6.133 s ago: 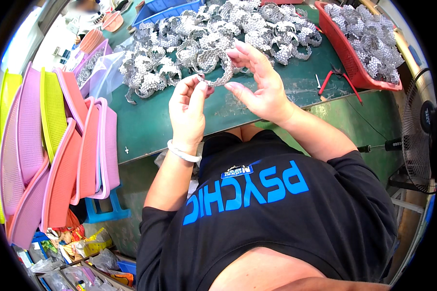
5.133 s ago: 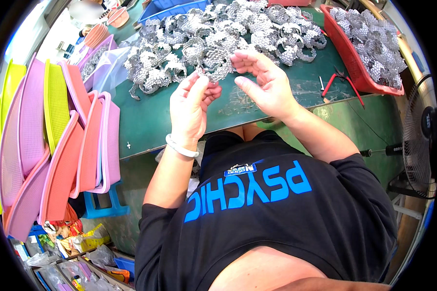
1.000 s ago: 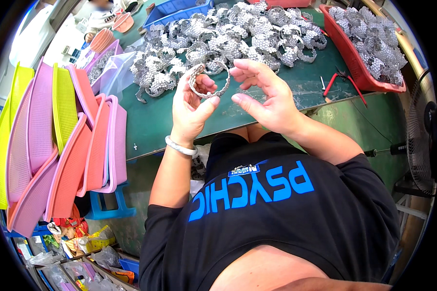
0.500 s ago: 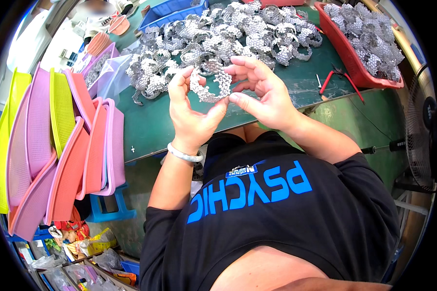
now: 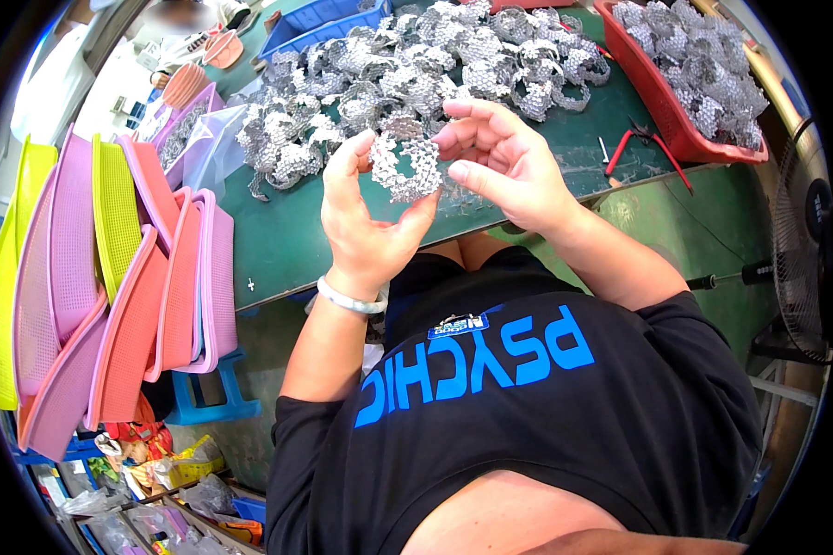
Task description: The person handles perforated metal rings, turning them over and touching the edges to check for defects before placing them into a bin.
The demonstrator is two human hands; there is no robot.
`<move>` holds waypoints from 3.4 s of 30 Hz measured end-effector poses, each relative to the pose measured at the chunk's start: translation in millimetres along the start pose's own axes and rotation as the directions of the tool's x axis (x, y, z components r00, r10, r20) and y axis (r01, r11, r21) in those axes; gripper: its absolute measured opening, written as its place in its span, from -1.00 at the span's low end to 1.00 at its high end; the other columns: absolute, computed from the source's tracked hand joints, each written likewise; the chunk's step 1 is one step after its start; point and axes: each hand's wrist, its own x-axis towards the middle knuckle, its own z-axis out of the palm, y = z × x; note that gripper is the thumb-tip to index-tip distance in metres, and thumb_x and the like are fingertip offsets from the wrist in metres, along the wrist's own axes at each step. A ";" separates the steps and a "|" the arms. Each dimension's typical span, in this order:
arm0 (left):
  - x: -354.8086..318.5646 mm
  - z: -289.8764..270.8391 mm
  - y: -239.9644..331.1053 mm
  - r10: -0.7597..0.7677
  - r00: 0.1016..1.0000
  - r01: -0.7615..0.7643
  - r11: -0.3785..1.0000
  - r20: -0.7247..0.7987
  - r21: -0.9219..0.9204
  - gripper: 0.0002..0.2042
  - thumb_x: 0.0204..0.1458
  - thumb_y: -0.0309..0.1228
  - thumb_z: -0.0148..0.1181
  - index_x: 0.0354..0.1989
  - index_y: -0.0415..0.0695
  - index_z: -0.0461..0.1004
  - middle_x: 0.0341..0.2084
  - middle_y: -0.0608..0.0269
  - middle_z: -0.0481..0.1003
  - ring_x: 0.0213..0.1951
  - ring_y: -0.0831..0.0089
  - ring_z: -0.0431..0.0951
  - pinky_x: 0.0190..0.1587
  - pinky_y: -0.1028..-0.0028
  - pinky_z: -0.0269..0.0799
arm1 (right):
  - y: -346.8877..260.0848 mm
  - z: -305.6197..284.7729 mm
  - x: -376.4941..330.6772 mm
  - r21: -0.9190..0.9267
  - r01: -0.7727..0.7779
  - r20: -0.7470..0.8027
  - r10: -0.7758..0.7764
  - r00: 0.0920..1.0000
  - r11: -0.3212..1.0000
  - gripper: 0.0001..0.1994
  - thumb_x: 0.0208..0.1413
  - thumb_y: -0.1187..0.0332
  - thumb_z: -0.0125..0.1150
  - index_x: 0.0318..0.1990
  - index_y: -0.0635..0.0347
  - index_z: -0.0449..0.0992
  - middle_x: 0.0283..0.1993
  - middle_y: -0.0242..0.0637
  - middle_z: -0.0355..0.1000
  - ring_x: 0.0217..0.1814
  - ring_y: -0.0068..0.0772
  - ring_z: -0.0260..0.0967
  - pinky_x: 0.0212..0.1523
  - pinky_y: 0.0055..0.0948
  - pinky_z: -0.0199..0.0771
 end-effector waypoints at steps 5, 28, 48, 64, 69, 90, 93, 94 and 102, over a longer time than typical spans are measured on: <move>-0.1 1.6 2.2 0.077 0.997 -0.078 0.996 0.026 0.040 -0.34 -0.41 -0.52 0.39 -0.02 -0.29 0.23 -0.23 0.07 0.37 -0.28 0.30 0.44 -0.21 0.42 0.39 | -0.9 -2.5 2.5 -0.049 0.022 -0.054 -0.025 0.998 0.999 -0.60 0.00 0.62 0.07 0.05 0.25 0.24 -0.28 -0.38 0.36 -0.24 -0.69 0.28 -0.21 -0.68 0.30; -0.7 2.2 9.4 0.226 0.960 -0.246 0.963 0.163 0.112 -0.34 -0.37 -0.61 0.36 0.00 -0.31 0.18 -0.25 0.11 0.39 -0.27 0.42 0.46 -0.18 0.50 0.37 | -6.9 -5.2 4.0 -0.371 0.141 -0.024 -0.161 0.987 0.918 -0.54 -0.02 0.65 0.04 0.09 0.24 0.23 -0.35 -0.43 0.33 -0.29 -0.70 0.26 -0.19 -0.67 0.27; -9.0 5.0 1.8 0.015 0.989 0.000 0.994 0.146 -0.107 -0.33 -0.28 -0.75 0.23 0.08 -0.25 0.08 -0.37 0.18 0.40 -0.30 0.46 0.46 -0.22 0.55 0.40 | -0.4 -1.0 9.9 -0.452 0.236 -0.040 -0.284 0.958 0.860 -0.56 -0.09 0.63 0.05 0.03 0.20 0.28 -0.48 -0.48 0.32 -0.48 -0.71 0.23 -0.46 -0.67 0.28; -5.6 -11.2 -28.8 -0.351 0.641 0.582 -0.359 0.683 -0.730 -0.49 0.02 -0.36 0.11 0.13 -0.26 0.14 -0.27 0.29 0.43 -0.33 0.52 0.38 -0.08 0.34 0.30 | -16.5 -3.6 21.7 -0.401 0.134 0.069 -0.116 0.991 0.906 -0.53 -0.03 0.62 0.06 0.11 0.17 0.25 -0.08 -0.34 0.33 -0.10 -0.59 0.24 -0.13 -0.61 0.28; -8.5 -8.4 -28.7 -0.371 0.632 0.570 -0.372 0.680 -0.733 -0.56 0.08 -0.28 0.02 0.09 -0.26 0.21 -0.30 0.28 0.42 -0.36 0.54 0.35 -0.12 0.37 0.28 | -8.8 -0.1 25.8 -0.380 0.185 0.056 -0.177 0.983 0.906 -0.54 -0.11 0.58 0.15 0.04 0.13 0.34 -0.18 -0.36 0.40 -0.21 -0.61 0.27 -0.28 -0.62 0.32; -14.8 0.7 -28.3 -0.344 0.548 0.624 -0.438 0.762 -0.647 -0.52 0.13 0.00 -0.20 -0.09 -0.21 0.31 -0.43 0.30 0.30 -0.45 0.51 0.24 -0.24 0.39 0.20 | -17.1 -10.2 46.5 -0.254 -0.078 0.230 0.138 0.963 0.964 -0.52 -0.05 0.58 0.01 0.11 0.25 0.23 -0.25 -0.34 0.37 -0.17 -0.61 0.29 -0.11 -0.57 0.28; -15.7 1.4 -30.1 -0.332 0.538 0.636 -0.444 0.775 -0.632 -0.52 0.13 0.01 -0.22 -0.10 -0.20 0.31 -0.43 0.30 0.30 -0.45 0.50 0.24 -0.24 0.38 0.20 | -18.4 -11.6 52.3 -0.195 -0.097 0.298 0.153 0.942 0.976 -0.52 -0.05 0.58 -0.02 0.12 0.26 0.21 -0.26 -0.33 0.38 -0.19 -0.61 0.29 -0.14 -0.57 0.29; -15.9 1.6 -30.6 -0.331 0.534 0.639 -0.445 0.778 -0.627 -0.52 0.13 0.01 -0.22 -0.09 -0.19 0.31 -0.43 0.30 0.30 -0.45 0.50 0.24 -0.24 0.38 0.20 | -19.0 -11.3 53.9 -0.192 -0.103 0.310 0.160 0.937 0.976 -0.51 -0.05 0.58 -0.02 0.13 0.26 0.20 -0.27 -0.33 0.39 -0.20 -0.61 0.29 -0.15 -0.57 0.29; -18.5 0.9 -31.5 -0.343 0.516 0.642 -0.452 0.785 -0.619 -0.52 0.15 0.00 -0.25 -0.03 -0.17 0.27 -0.47 0.33 0.28 -0.45 0.50 0.24 -0.23 0.37 0.20 | -17.2 -10.6 60.4 -0.107 -0.187 0.362 0.213 0.907 0.977 -0.51 -0.12 0.60 -0.01 0.08 0.34 0.21 -0.32 -0.25 0.43 -0.23 -0.56 0.35 -0.14 -0.56 0.31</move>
